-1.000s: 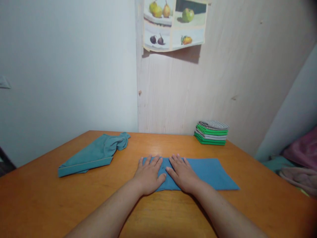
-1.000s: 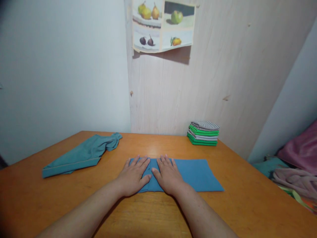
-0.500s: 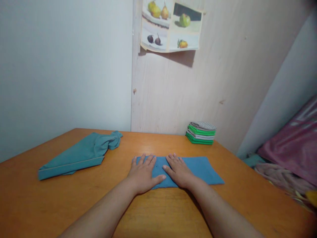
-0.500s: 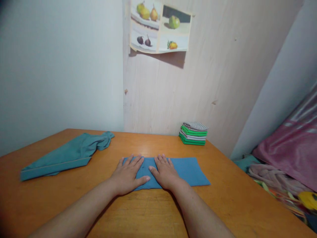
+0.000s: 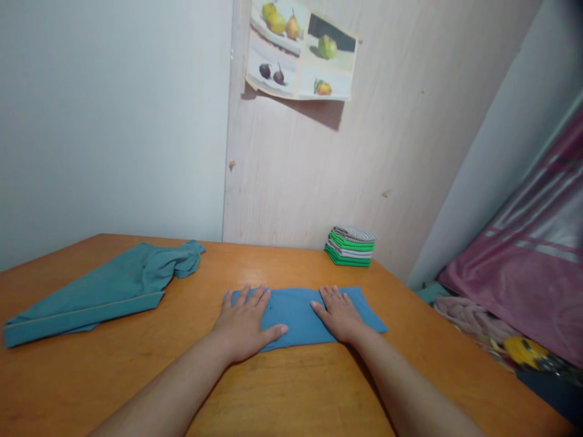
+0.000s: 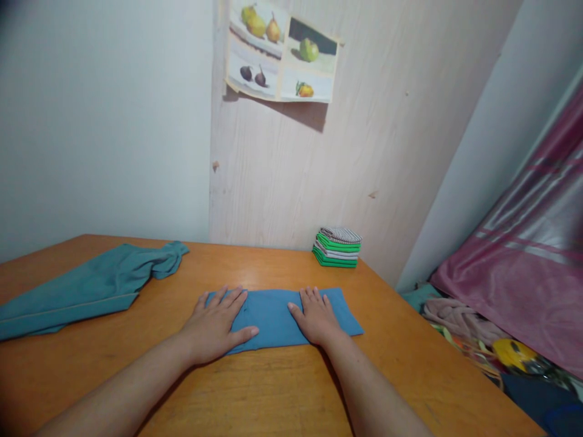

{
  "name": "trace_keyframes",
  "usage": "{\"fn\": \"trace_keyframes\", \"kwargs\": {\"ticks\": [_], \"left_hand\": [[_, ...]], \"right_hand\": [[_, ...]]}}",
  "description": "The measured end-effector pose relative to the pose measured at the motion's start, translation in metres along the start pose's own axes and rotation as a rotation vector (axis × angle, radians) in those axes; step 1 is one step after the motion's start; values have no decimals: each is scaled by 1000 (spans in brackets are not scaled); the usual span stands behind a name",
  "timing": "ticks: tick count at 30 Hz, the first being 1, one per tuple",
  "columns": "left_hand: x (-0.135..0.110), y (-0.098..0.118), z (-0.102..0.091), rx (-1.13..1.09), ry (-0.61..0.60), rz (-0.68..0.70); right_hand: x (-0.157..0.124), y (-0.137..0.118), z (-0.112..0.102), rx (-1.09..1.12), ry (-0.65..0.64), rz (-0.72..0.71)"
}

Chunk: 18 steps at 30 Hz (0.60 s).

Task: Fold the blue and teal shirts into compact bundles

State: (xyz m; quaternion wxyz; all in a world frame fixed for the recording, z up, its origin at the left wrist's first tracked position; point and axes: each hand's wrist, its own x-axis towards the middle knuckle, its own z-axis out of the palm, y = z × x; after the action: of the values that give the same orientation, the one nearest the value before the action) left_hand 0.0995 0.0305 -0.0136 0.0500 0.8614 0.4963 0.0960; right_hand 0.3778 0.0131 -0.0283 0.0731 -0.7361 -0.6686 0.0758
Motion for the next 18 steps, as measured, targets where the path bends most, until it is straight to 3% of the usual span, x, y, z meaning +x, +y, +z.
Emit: {"fn": "trace_keyframes", "kwargs": {"ticks": [4, 7, 12, 18], "left_hand": [[-2, 2, -4, -4, -8, -2], [-2, 2, -4, -9, -5, -2], [-1, 1, -1, -20, 0, 13], [0, 0, 0, -35, -4, 12]], "right_hand": [[2, 3, 1, 96, 63, -36], [6, 14, -11, 139, 133, -24], [2, 57, -44, 205, 303, 201], [-12, 96, -51, 290, 254, 436]]}}
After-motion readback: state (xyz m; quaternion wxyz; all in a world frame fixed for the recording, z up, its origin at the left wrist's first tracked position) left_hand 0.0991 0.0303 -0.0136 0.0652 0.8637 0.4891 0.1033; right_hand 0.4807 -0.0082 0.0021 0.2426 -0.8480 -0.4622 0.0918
